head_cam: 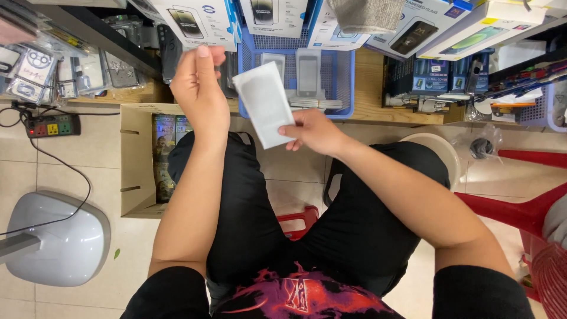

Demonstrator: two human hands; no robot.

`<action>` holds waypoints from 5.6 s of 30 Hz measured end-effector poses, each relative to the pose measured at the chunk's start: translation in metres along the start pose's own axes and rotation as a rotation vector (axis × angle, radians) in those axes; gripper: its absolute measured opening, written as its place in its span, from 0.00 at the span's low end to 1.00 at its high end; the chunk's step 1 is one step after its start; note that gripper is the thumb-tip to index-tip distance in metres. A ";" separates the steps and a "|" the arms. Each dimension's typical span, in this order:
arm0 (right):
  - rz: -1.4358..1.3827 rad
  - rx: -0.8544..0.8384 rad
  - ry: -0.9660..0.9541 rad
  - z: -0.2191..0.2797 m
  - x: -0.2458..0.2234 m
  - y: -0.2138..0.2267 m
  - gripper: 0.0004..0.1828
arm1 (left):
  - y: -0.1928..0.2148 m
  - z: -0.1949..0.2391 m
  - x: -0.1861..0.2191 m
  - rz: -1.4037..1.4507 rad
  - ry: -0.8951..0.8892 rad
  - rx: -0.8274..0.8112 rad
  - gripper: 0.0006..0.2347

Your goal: The person repeatedly picks up packaged screen protectors from a blue basket, removes them from white paper sleeves, and inspects the front and back of each protector. The person then places the protectors back into the sleeves and returns them to the basket.

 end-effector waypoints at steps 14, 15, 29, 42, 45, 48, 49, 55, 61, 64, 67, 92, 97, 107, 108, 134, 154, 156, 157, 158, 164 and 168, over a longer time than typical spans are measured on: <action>0.247 0.516 -0.123 -0.243 0.121 0.077 0.25 | -0.033 0.029 -0.014 -0.059 0.146 -0.518 0.07; 0.258 0.485 -0.146 -0.261 0.133 0.075 0.25 | -0.041 0.036 -0.013 -0.168 0.103 -0.667 0.07; 0.518 0.446 -0.412 -0.267 0.091 0.046 0.34 | -0.082 0.087 -0.017 -0.506 0.087 -1.626 0.21; 0.685 0.782 -0.488 -0.259 0.107 0.092 0.27 | -0.086 0.088 -0.017 -0.537 0.058 -1.642 0.21; 0.595 0.818 -0.548 -0.245 0.128 0.112 0.41 | -0.088 0.093 -0.019 -0.529 0.075 -1.647 0.21; 0.429 0.813 -0.477 -0.244 0.147 0.121 0.44 | -0.090 0.095 -0.021 -0.529 0.065 -1.638 0.21; 0.430 0.813 -0.477 -0.252 0.166 0.126 0.44 | -0.090 0.096 -0.021 -0.529 0.065 -1.637 0.21; 0.254 0.933 -0.437 -0.274 0.222 0.147 0.45 | -0.091 0.097 -0.026 -0.548 0.085 -1.620 0.21; 0.119 0.975 -0.304 -0.284 0.256 0.162 0.26 | -0.091 0.098 -0.028 -0.577 0.083 -1.603 0.22; 0.006 0.988 -0.328 -0.273 0.249 0.165 0.26 | -0.090 0.098 -0.025 -0.590 0.120 -1.637 0.23; 0.082 0.989 -0.317 -0.285 0.263 0.182 0.23 | -0.089 0.096 -0.019 -0.599 0.109 -1.640 0.23; -0.368 0.557 0.337 0.031 -0.054 0.053 0.13 | -0.075 -0.046 0.026 -0.517 0.099 -0.654 0.23; -0.471 0.574 0.523 0.055 -0.079 0.069 0.10 | -0.105 -0.027 0.021 0.231 0.492 -0.879 0.30; -0.552 0.098 0.372 0.026 -0.046 0.056 0.16 | -0.130 0.001 0.011 0.985 0.538 -0.824 0.23; -0.499 -0.005 0.302 0.022 -0.042 0.054 0.18 | -0.127 -0.001 0.021 0.974 0.539 -0.787 0.21; -0.499 -0.053 0.465 0.022 -0.058 0.052 0.09 | -0.095 0.001 0.054 0.702 0.303 -0.685 0.13; -0.812 -0.225 0.847 0.024 -0.056 0.101 0.44 | -0.106 0.067 0.078 1.001 0.844 -0.961 0.13; -0.808 -0.112 0.852 0.026 -0.054 0.106 0.46 | -0.107 0.072 0.074 1.011 0.882 -0.992 0.11; -0.807 -0.112 0.853 0.028 -0.053 0.112 0.46 | -0.111 0.072 0.059 1.012 0.882 -0.993 0.11; -0.849 -0.125 0.834 0.030 -0.051 0.117 0.40 | -0.116 0.079 0.048 1.066 0.966 -1.115 0.20; -1.138 0.123 0.767 0.030 -0.050 0.160 0.34 | -0.117 0.097 0.038 1.116 1.137 -1.304 0.30; -1.210 0.239 0.733 0.027 -0.041 0.181 0.31 | -0.119 0.102 0.038 1.106 1.064 -1.312 0.27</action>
Point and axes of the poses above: each hand's wrist, its own z-axis away from the middle knuckle, its own y-axis out of the back of the hand, x = y × z, the point moved 5 cm from there along -z, towards the middle knuckle
